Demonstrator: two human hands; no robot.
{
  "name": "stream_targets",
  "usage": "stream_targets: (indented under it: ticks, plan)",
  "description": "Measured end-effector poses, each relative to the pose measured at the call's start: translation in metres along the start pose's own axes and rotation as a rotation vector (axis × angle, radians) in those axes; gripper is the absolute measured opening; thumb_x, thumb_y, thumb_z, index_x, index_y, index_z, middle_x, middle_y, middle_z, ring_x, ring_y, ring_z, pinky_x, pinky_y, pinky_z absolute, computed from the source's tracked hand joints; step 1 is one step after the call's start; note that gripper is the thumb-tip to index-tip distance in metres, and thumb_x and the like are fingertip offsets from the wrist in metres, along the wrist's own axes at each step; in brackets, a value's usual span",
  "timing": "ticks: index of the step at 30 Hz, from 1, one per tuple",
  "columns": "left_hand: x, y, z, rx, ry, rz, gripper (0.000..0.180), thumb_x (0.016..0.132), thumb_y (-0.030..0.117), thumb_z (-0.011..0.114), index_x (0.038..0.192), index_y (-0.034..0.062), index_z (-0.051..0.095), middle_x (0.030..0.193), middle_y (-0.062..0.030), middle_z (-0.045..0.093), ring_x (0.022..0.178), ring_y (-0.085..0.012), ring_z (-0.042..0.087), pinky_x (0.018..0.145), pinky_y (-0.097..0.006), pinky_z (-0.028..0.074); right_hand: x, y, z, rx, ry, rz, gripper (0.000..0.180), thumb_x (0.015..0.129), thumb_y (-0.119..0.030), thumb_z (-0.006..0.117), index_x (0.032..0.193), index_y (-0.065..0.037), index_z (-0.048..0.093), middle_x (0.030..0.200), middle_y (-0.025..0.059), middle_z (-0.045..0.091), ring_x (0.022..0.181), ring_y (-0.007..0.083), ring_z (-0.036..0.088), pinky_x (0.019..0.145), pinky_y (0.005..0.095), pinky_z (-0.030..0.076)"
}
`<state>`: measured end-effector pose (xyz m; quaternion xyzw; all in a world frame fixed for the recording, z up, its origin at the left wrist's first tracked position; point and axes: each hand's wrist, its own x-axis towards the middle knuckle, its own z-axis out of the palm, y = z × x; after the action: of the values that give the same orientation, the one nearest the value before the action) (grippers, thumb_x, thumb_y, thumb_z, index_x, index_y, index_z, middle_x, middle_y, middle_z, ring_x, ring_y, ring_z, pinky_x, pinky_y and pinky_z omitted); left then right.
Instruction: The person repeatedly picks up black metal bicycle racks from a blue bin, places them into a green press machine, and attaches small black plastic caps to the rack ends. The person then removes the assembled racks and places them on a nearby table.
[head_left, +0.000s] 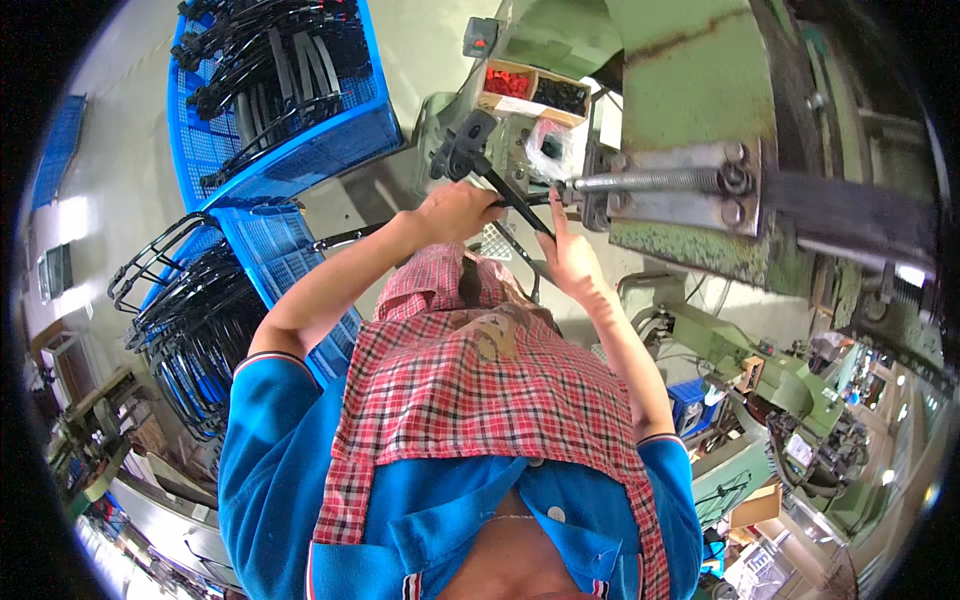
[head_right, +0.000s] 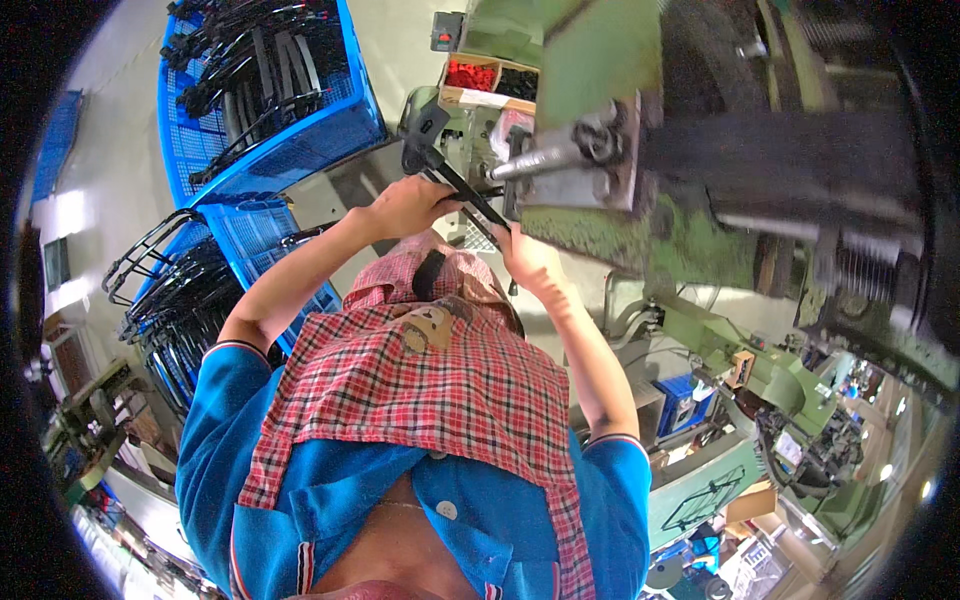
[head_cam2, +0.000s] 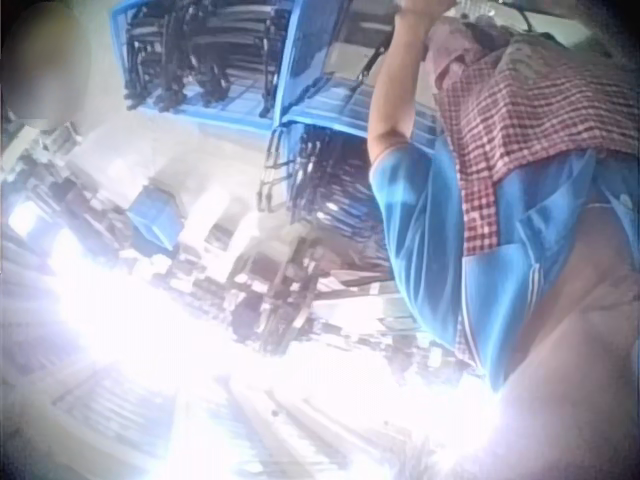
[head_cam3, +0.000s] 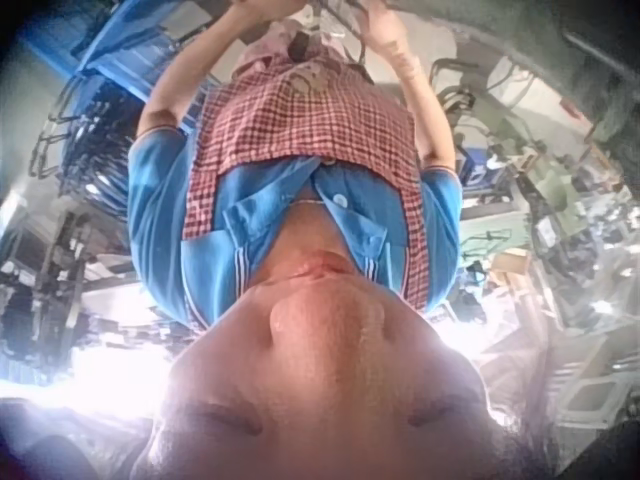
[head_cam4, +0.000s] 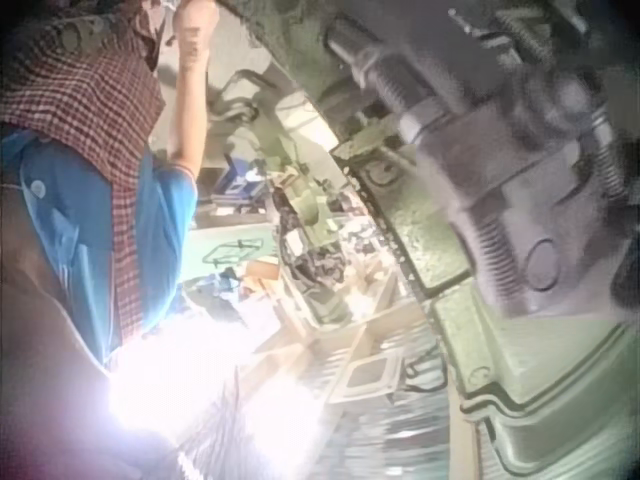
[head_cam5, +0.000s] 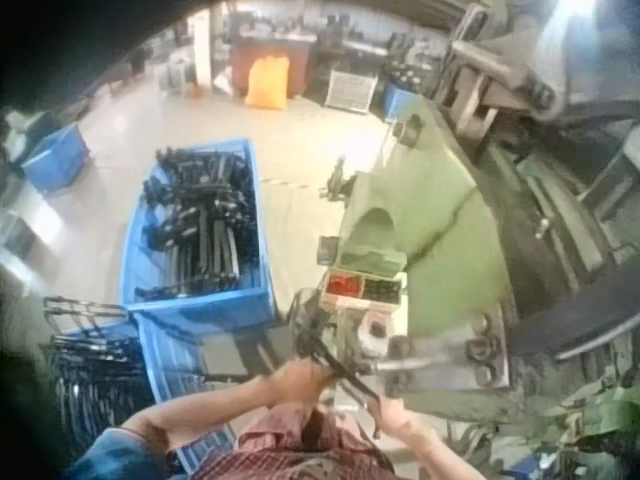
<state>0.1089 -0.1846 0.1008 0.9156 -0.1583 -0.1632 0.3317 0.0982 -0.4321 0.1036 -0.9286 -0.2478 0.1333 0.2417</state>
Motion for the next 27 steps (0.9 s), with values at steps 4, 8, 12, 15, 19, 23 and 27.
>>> stream_targets:
  ticks: [4,8,12,15,19,23,27]
  plan:
    - [-0.016,0.022,-0.044,0.202,-0.069,0.117,0.032,0.094,0.035,0.052,0.093,0.0054,0.064,0.082,-0.0170,0.065,0.079,-0.0365,0.065,0.070,-0.047,0.052,0.001,-0.001,0.000,0.027,-0.082,0.165,0.076,0.095,-0.021,0.050,0.152,-0.016,0.001,0.059,0.0281,0.057,0.057,0.0495,0.056,0.052,0.0540,0.041]
    - [0.040,0.024,-0.089,0.308,0.209,0.274,0.033,0.094,0.038,0.049,0.094,0.0079,0.062,0.087,-0.0139,0.063,0.076,-0.0330,0.064,0.063,-0.045,0.052,-0.002,0.002,0.000,-0.084,0.069,-0.045,0.074,0.094,-0.021,0.051,0.151,-0.015,0.004,0.059,0.0258,0.057,0.057,0.0472,0.057,0.052,0.0525,0.042]
    - [0.171,-0.003,-0.086,0.457,0.038,0.150,0.018,0.087,0.011,0.056,0.103,0.0040,0.061,0.093,-0.0159,0.065,0.086,-0.0304,0.067,0.069,-0.042,0.056,0.005,-0.001,-0.002,-0.143,0.081,-0.058,0.075,0.094,-0.020,0.052,0.152,-0.016,0.006,0.061,0.0252,0.059,0.060,0.0475,0.058,0.055,0.0527,0.043]
    - [0.232,-0.021,-0.061,0.605,0.084,0.347,0.017,0.083,0.011,0.056,0.092,0.0027,0.067,0.091,-0.0142,0.069,0.084,-0.0318,0.069,0.069,-0.042,0.057,0.009,-0.001,0.000,-0.146,0.111,-0.056,0.072,0.094,-0.020,0.053,0.151,-0.015,0.010,0.074,0.0265,0.058,0.072,0.0476,0.057,0.065,0.0514,0.043]
    - [0.265,-0.033,-0.040,0.712,0.032,0.392,0.018,0.081,0.011,0.057,0.087,0.0062,0.073,0.092,-0.0138,0.071,0.086,-0.0313,0.070,0.071,-0.043,0.057,0.007,-0.005,-0.003,-0.115,0.068,-0.001,0.067,0.094,-0.017,0.055,0.150,-0.011,0.020,0.141,0.0255,0.042,0.131,0.0425,0.038,0.108,0.0428,0.031]
    - [0.278,-0.054,-0.031,0.754,0.120,0.468,0.016,0.079,0.011,0.059,0.085,0.0068,0.073,0.089,-0.0114,0.071,0.085,-0.0289,0.070,0.068,-0.041,0.057,0.005,0.007,0.005,-0.071,0.071,-0.052,0.066,0.096,-0.020,0.051,0.151,-0.017,0.015,0.118,0.0290,0.051,0.106,0.0472,0.049,0.089,0.0487,0.039]
    - [0.276,-0.040,-0.034,0.871,0.038,0.575,0.016,0.078,0.010,0.059,0.085,0.0073,0.073,0.087,-0.0103,0.072,0.084,-0.0285,0.070,0.066,-0.040,0.057,-0.005,0.033,0.022,-0.133,0.093,-0.055,0.066,0.097,-0.023,0.048,0.151,-0.024,0.010,0.079,0.0317,0.060,0.073,0.0513,0.058,0.065,0.0550,0.045]
